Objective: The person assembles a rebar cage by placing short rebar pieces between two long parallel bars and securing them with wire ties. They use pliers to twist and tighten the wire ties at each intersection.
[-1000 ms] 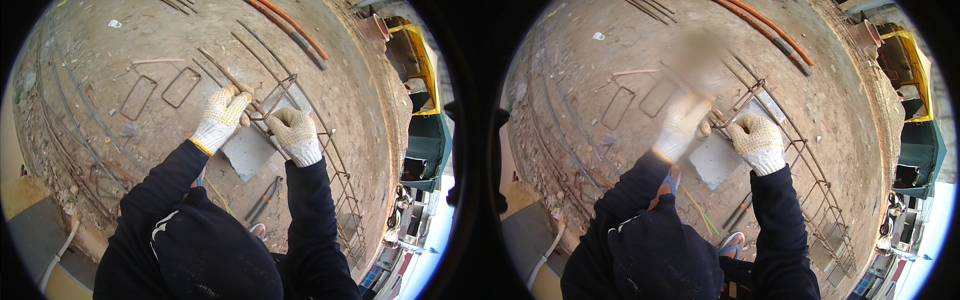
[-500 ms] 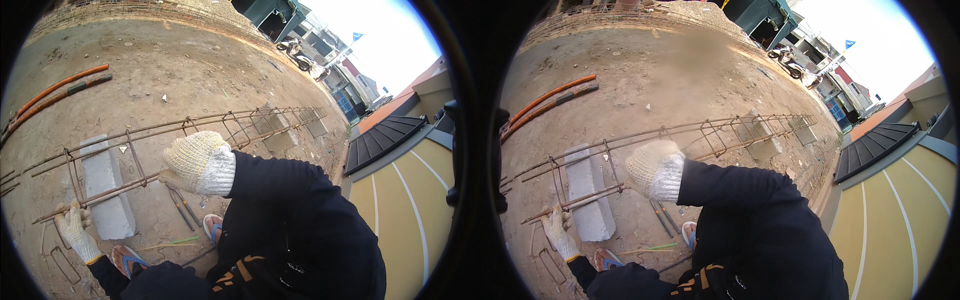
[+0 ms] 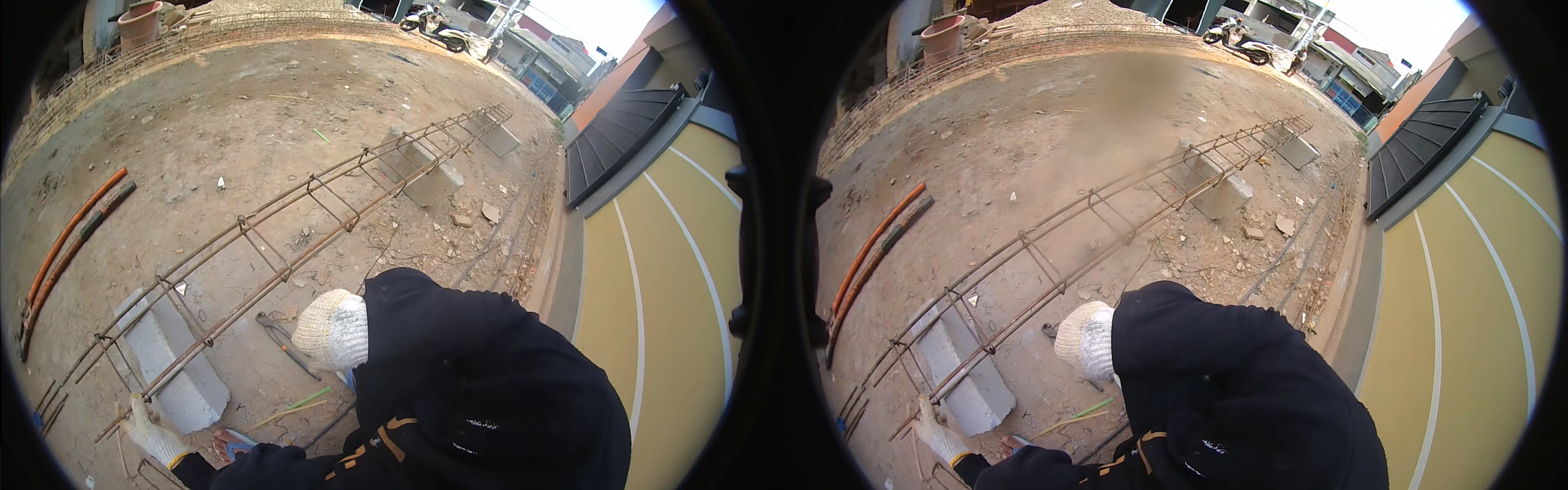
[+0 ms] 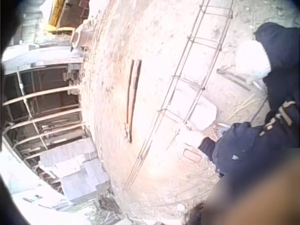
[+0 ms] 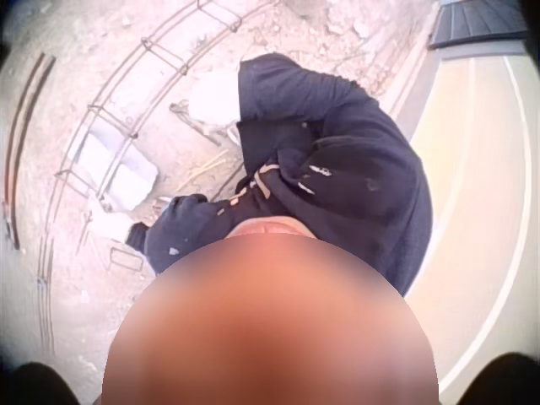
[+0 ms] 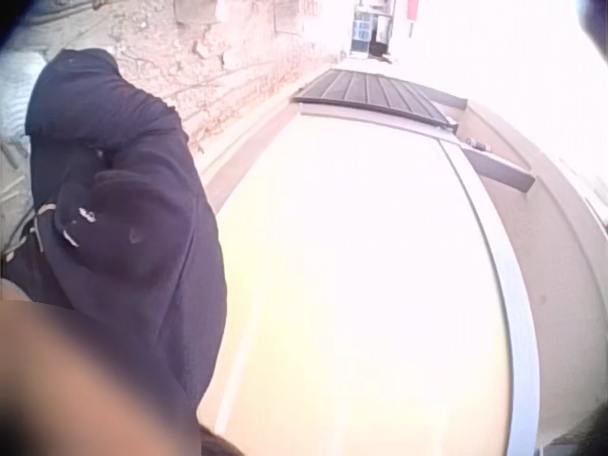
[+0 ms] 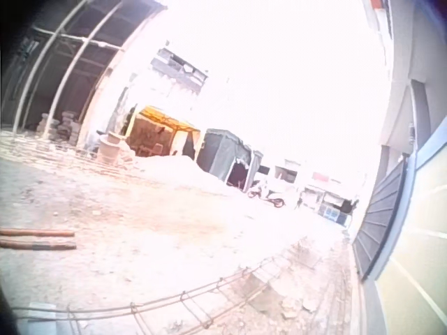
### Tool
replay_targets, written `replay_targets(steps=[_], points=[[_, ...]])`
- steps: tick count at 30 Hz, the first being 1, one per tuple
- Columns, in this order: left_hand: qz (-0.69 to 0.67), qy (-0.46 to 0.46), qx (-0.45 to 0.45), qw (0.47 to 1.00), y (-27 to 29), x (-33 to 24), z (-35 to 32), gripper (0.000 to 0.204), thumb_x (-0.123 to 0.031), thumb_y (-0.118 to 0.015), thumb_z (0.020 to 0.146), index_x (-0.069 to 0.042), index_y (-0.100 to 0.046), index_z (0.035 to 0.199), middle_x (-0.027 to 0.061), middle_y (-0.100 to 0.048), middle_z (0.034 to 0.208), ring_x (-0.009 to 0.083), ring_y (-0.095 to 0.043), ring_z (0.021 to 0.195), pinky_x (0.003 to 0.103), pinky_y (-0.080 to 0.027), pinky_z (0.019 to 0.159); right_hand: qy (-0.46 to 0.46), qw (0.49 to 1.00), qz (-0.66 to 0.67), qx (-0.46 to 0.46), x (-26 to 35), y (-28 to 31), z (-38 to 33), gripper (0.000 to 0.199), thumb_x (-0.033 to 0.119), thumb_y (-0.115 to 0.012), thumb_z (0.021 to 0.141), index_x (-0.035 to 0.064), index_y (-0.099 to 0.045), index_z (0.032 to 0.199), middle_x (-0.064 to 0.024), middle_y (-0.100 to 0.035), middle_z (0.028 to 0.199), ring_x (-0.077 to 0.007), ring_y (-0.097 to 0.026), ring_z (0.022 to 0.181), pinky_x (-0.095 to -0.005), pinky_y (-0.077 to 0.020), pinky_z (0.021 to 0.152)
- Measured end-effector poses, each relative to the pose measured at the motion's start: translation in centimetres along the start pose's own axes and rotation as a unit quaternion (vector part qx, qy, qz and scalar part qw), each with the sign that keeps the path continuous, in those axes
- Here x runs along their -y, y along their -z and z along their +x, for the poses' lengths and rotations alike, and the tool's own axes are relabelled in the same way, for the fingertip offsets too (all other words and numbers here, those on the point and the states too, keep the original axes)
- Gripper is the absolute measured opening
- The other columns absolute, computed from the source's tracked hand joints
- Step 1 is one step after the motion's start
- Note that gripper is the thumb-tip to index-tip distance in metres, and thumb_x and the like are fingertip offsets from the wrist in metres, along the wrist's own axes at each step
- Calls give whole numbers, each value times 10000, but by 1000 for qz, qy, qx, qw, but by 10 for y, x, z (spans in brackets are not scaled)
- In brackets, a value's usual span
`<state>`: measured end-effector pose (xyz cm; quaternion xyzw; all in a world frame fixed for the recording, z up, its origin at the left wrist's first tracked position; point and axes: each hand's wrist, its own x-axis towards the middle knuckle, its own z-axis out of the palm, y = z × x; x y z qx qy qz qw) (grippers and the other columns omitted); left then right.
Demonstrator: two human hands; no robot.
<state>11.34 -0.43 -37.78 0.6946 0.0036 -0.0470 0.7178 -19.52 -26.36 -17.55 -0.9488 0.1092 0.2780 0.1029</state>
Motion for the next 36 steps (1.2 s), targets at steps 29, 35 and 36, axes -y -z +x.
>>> replay_targets(steps=[29,35,36], points=[[-78,216,187,955,10,-71,-13,177,-178,-738,866,-85,-623,962,-4,-619,754,55,-551,579,206,-429,487,28,973,-110,-199,-23,42,107,241,285,-617,865,68,-651,965,-169,-671,907,-351,-659,867,-463,-519,733],[-90,142,166,972,18,-60,-20,271,-200,-735,869,-59,-610,1064,25,-627,774,81,-574,586,226,-452,491,-71,991,-108,-22,-10,19,129,332,388,-602,884,88,-713,973,-135,-705,862,-330,-674,861,-449,-522,761],[-107,170,166,966,17,-59,-19,243,-203,-709,891,-52,-612,1055,42,-624,762,94,-572,578,235,-455,491,-68,991,-103,-43,-9,21,131,342,420,-605,877,104,-729,923,-124,-699,795,-314,-681,819,-431,-526,747]])
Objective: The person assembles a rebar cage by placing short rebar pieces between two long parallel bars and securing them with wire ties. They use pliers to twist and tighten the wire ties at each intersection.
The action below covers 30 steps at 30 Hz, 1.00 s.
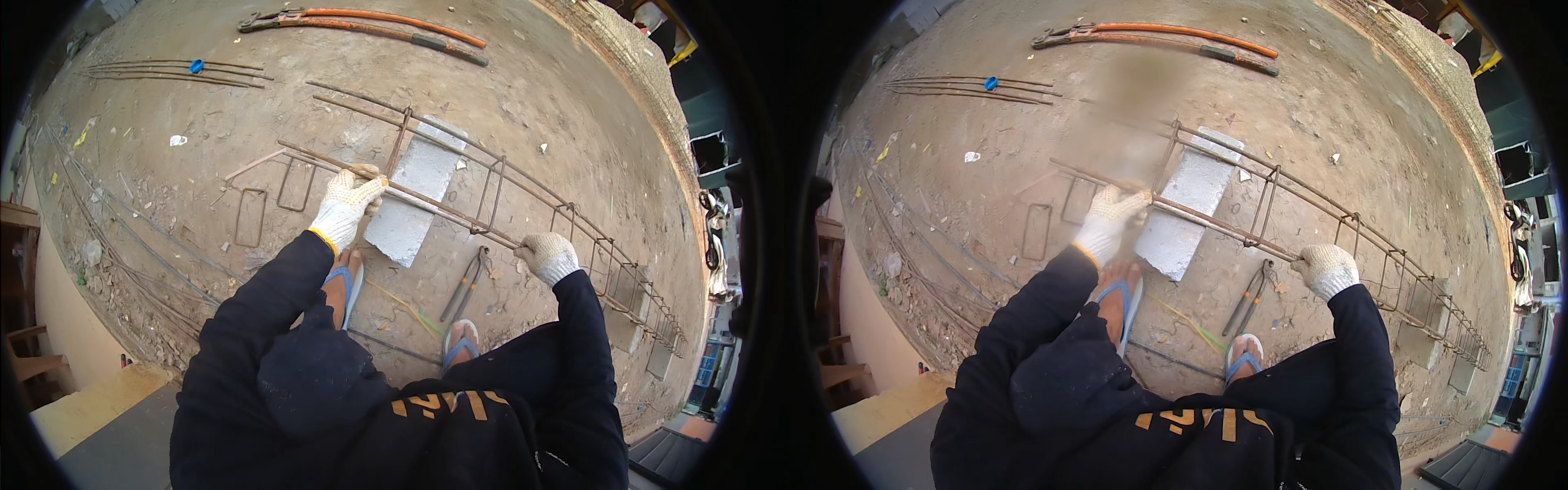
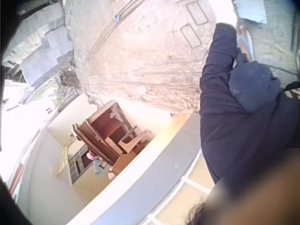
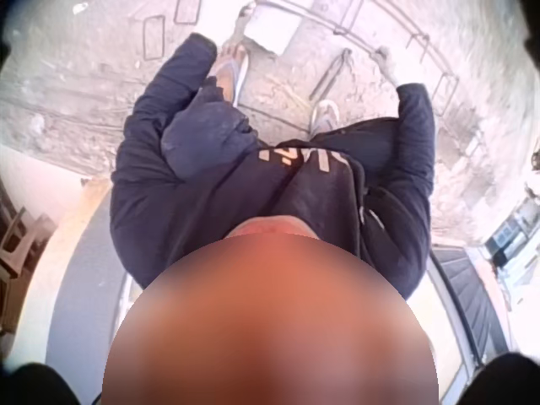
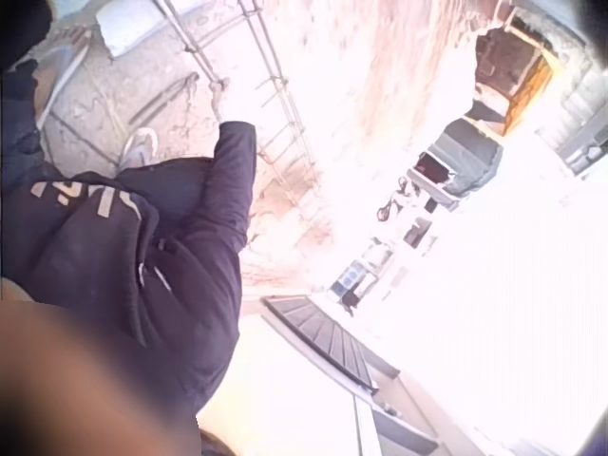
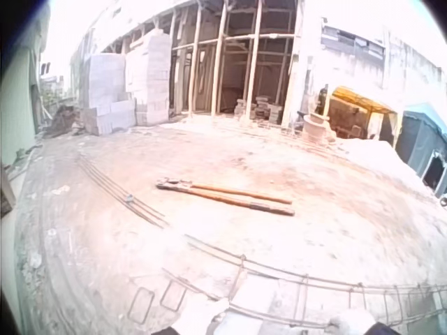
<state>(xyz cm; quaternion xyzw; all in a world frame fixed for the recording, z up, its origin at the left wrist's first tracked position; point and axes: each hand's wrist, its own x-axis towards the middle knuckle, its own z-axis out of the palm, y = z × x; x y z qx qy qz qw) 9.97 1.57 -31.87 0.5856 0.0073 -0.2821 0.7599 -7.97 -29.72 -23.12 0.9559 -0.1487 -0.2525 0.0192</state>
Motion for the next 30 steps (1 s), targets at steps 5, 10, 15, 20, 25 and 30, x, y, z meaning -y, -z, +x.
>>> replay_targets(steps=[5,10,15,20,25,30], points=[[-29,8,4,1000,4,1,5,192,-221,-631,945,-49,-626,1030,68,-630,749,104,-572,559,244,-461,483,6,997,53,50,-13,11,-1,339,437,-658,825,128,-746,935,-111,-692,758,-277,-684,782,-408,-522,713],[-50,16,-13,999,8,8,5,214,-255,-591,971,-50,-648,993,45,-636,786,90,-568,578,226,-449,491,11,997,71,4,-26,-2,-2,313,407,-677,811,152,-755,975,-115,-707,805,-290,-685,783,-402,-525,718],[100,48,-49,993,23,11,13,248,-311,-648,932,-63,-638,928,7,-618,717,65,-549,541,212,-430,460,40,994,65,-76,-26,-19,0,265,378,-671,822,159,-758,943,-104,-703,793,-288,-684,769,-388,-523,688],[234,3,-81,969,32,11,23,320,-361,-698,883,-47,-635,864,38,-614,693,95,-545,533,254,-433,478,79,984,55,-148,-27,-30,1,195,333,-665,827,167,-751,881,-110,-682,761,-302,-668,734,-395,-511,638],[317,37,-129,939,37,5,26,462,-452,-754,799,-14,-648,901,104,-639,742,189,-593,649,341,-477,600,86,985,25,-149,-32,-39,6,184,321,-660,824,165,-742,877,-105,-679,770,-299,-665,735,-410,-508,646],[324,-22,-285,902,44,3,23,636,-433,-794,749,7,-604,1167,185,-661,1076,277,-633,996,396,-509,847,120,980,37,-154,-29,-38,14,181,320,-650,835,164,-736,869,-116,-673,758,-312,-661,745,-423,-507,658]])
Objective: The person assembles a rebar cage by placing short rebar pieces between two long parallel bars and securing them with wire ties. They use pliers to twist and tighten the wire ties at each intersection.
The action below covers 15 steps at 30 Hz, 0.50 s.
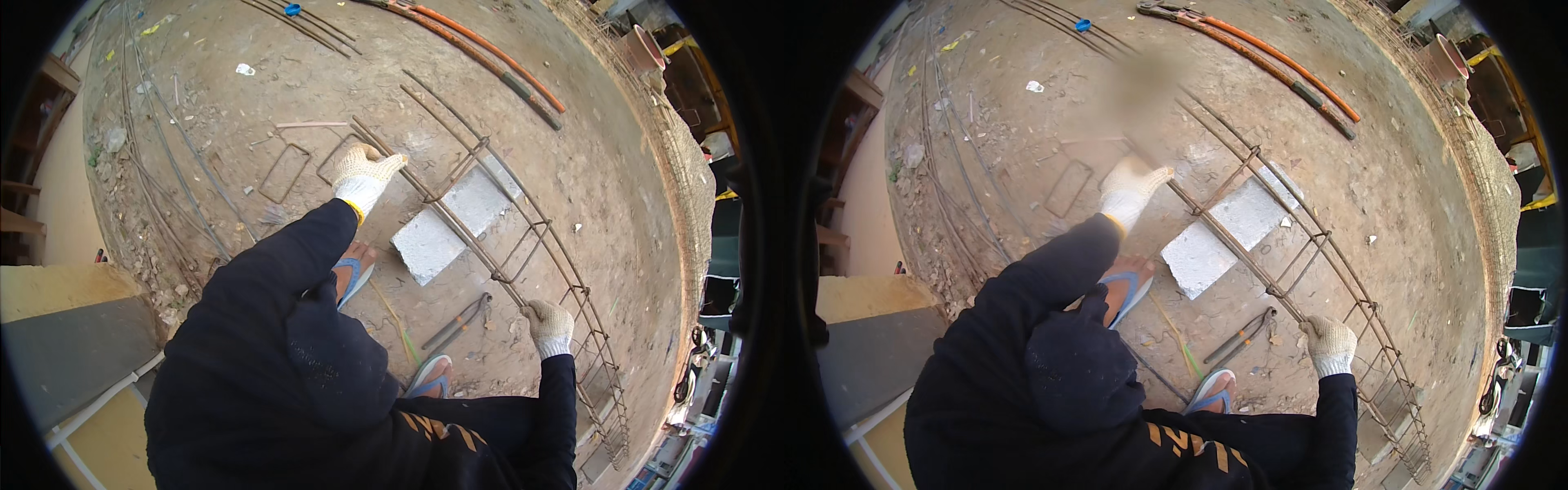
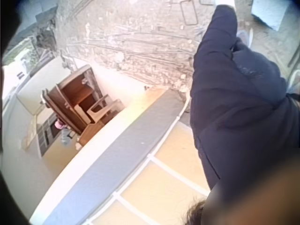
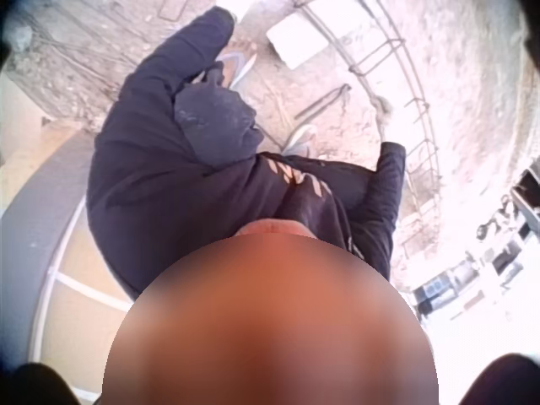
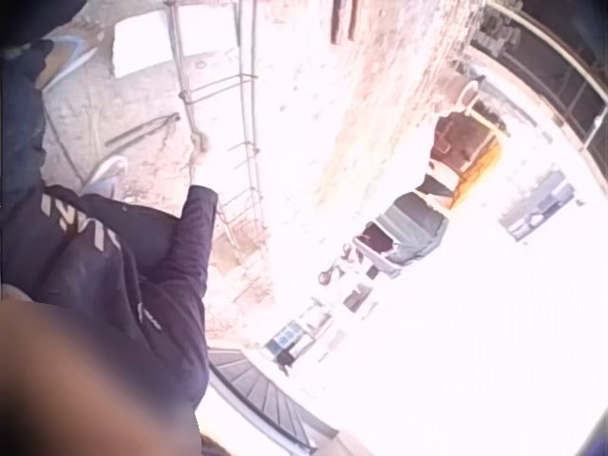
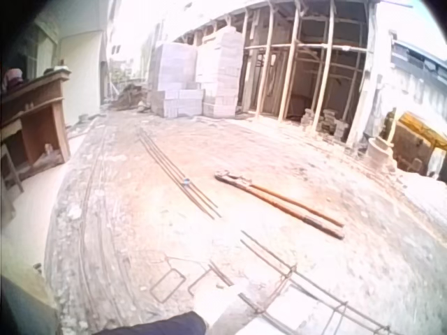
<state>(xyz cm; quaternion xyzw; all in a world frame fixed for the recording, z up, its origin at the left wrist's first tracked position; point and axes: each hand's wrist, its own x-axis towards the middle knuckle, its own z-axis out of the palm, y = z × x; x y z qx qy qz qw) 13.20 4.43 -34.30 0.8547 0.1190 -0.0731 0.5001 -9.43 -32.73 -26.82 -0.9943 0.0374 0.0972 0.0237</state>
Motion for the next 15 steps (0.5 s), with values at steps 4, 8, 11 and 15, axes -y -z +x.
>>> replay_targets(steps=[4,8,11,15], points=[[-139,2,-107,984,11,9,16,613,-304,-753,822,-47,-499,1317,171,-538,1317,298,-557,1149,389,-451,975,-26,996,-32,76,5,7,8,214,349,-639,837,158,-730,868,-125,-667,752,-320,-659,747,-434,-505,658],[-93,-143,-75,982,24,19,34,479,-250,-712,859,-44,-556,1262,153,-623,1195,258,-592,1100,372,-469,933,-54,992,-25,109,11,14,11,255,384,-627,841,153,-729,877,-121,-671,753,-318,-662,749,-433,-504,661],[-144,-127,-61,980,29,20,36,418,-261,-718,853,-24,-611,1180,138,-676,1065,239,-632,1002,355,-491,881,-56,992,-41,110,13,16,11,254,385,-627,846,164,-740,903,-111,-686,775,-314,-668,750,-421,-509,669],[-189,-56,17,980,38,20,46,329,-277,-727,843,-6,-686,1026,96,-687,923,164,-644,807,301,-522,736,-85,990,1,115,13,16,10,261,386,-626,847,172,-749,932,-104,-697,790,-307,-674,752,-408,-517,682]])
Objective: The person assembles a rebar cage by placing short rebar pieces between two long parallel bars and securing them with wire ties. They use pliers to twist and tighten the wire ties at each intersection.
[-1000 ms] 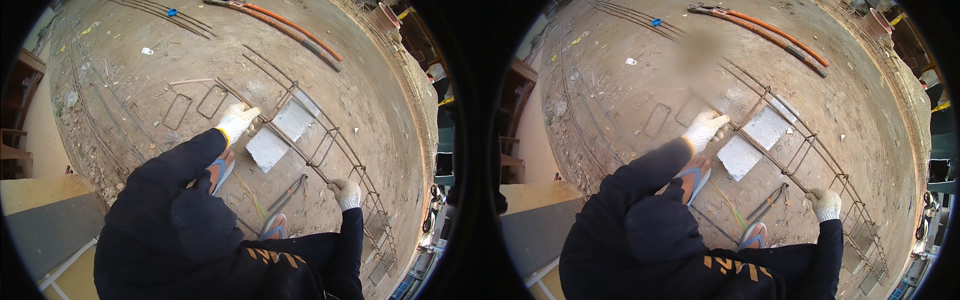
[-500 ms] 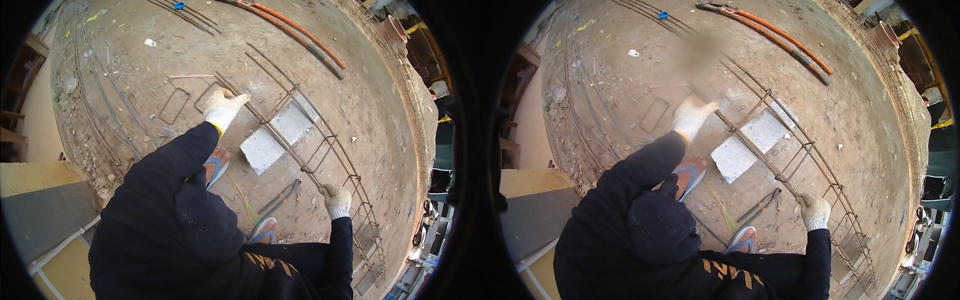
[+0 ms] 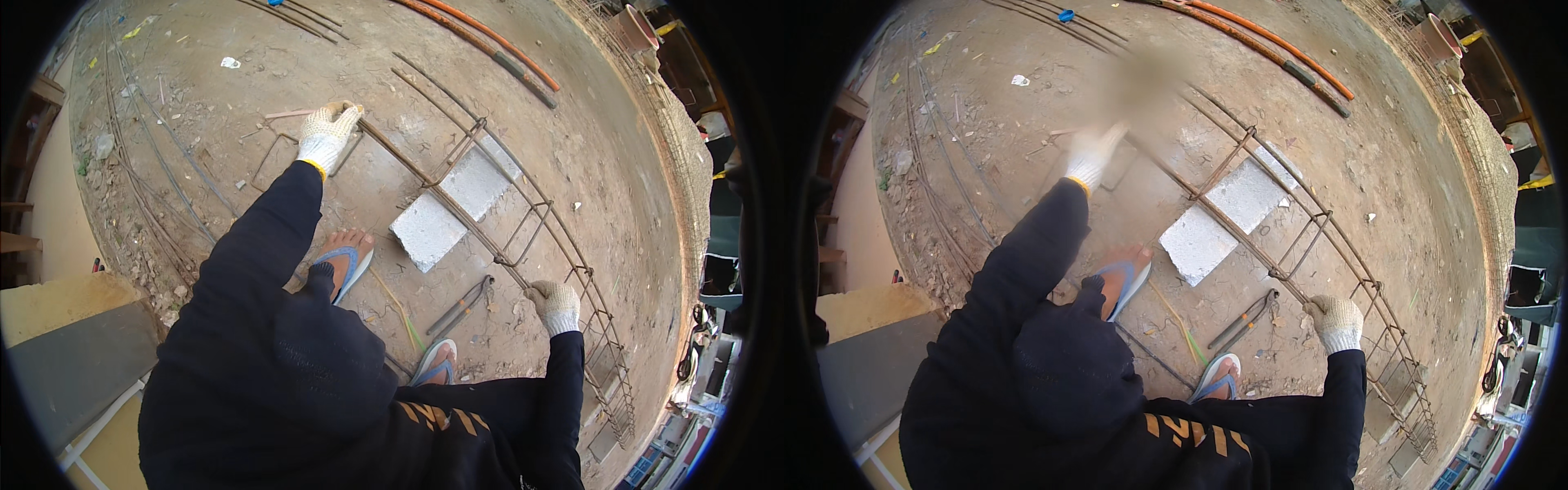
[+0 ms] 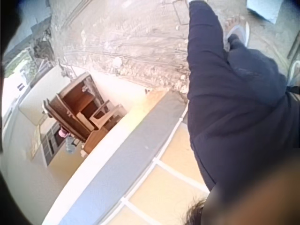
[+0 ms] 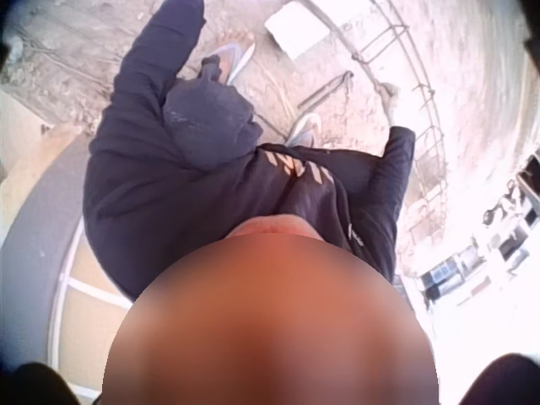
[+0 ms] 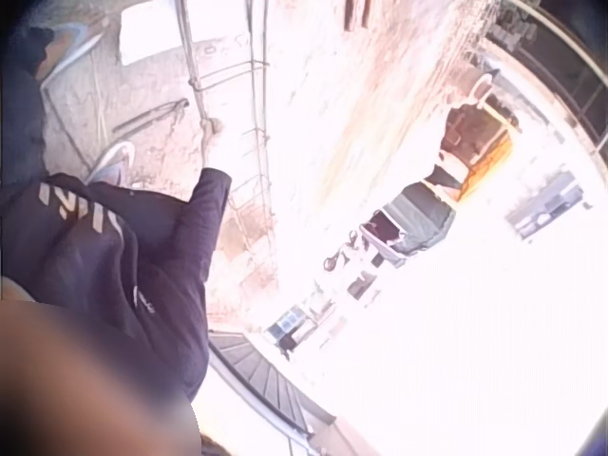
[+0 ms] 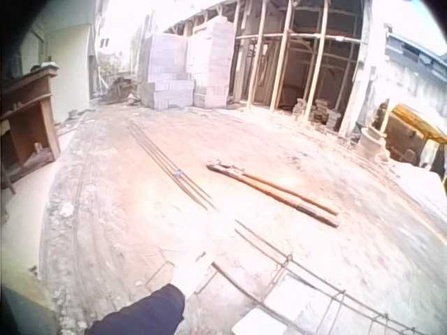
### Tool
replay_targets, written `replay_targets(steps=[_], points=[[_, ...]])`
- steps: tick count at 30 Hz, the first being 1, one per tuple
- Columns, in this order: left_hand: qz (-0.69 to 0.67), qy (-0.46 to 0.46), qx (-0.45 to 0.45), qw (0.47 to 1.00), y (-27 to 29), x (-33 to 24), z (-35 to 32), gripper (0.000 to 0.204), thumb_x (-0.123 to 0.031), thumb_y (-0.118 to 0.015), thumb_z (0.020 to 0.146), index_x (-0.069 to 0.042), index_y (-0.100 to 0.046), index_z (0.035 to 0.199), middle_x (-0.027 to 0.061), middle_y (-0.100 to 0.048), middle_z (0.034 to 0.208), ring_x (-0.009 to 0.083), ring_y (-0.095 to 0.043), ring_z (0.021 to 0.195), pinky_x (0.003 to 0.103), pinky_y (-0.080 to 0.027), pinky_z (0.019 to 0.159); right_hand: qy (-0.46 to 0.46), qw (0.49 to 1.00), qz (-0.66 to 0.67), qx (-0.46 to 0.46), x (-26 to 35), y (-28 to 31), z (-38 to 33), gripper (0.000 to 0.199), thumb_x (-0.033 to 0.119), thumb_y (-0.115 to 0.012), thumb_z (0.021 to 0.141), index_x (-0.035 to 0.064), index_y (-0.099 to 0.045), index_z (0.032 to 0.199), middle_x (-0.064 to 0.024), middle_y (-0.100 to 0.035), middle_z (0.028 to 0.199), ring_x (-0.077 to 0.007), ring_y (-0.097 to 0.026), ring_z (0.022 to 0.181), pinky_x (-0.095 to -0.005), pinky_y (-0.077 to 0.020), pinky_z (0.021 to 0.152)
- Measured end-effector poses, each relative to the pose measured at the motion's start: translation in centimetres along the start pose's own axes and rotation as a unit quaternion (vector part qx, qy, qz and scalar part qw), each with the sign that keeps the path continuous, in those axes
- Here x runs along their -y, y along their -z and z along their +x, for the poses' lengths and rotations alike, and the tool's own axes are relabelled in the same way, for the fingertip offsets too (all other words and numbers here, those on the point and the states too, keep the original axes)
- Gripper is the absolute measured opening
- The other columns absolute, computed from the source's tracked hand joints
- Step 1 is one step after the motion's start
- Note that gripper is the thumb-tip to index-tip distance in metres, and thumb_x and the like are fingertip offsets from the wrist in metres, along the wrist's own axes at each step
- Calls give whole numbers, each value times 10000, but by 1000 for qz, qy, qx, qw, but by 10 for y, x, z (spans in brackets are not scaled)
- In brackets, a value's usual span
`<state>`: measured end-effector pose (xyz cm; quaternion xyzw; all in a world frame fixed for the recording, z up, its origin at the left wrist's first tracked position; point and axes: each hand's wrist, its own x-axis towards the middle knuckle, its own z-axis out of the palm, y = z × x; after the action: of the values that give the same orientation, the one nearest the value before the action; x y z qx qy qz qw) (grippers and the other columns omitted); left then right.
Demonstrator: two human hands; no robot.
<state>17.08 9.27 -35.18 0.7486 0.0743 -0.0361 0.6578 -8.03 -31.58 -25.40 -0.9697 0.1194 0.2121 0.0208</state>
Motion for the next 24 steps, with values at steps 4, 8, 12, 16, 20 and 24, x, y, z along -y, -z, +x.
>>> replay_targets(steps=[4,8,12,16,20,24], points=[[47,-39,-16,998,0,11,18,315,-293,-716,846,-19,-703,1002,101,-702,950,174,-653,837,307,-514,756,13,1000,14,-15,-1,-1,-1,261,387,-624,846,167,-749,912,-104,-692,772,-305,-674,751,-410,-514,678],[6,-70,-45,996,-6,31,26,321,-298,-707,846,-20,-705,1007,112,-711,955,197,-656,857,320,-503,782,16,1000,-10,-25,0,-2,-3,255,382,-623,851,162,-746,888,-110,-686,765,-309,-671,746,-420,-508,668],[-55,-65,-39,996,-6,37,28,324,-294,-707,843,-18,-708,1014,105,-714,919,191,-656,828,313,-501,764,14,998,-24,-49,2,-4,-5,248,379,-620,855,165,-744,872,-112,-682,756,-310,-667,740,-425,-507,664],[-19,-40,-23,999,-1,29,26,336,-300,-713,838,-16,-711,1017,113,-719,899,198,-665,829,311,-502,766,17,998,-18,-49,3,-4,-5,241,377,-620,855,171,-745,867,-113,-682,755,-307,-669,741,-424,-508,663],[78,-60,-47,994,-1,13,22,326,-293,-712,836,-12,-717,1001,124,-721,891,203,-662,809,308,-502,762,20,998,-28,-56,2,-3,-6,244,381,-611,860,177,-745,863,-115,-680,754,-306,-671,743,-426,-507,657],[73,-95,-65,991,-2,-7,13,314,-284,-701,843,-8,-719,991,134,-723,912,214,-666,818,310,-503,758,3,997,-16,-77,0,-1,-9,248,387,-602,861,183,-743,861,-113,-676,749,-306,-669,739,-426,-504,642]])
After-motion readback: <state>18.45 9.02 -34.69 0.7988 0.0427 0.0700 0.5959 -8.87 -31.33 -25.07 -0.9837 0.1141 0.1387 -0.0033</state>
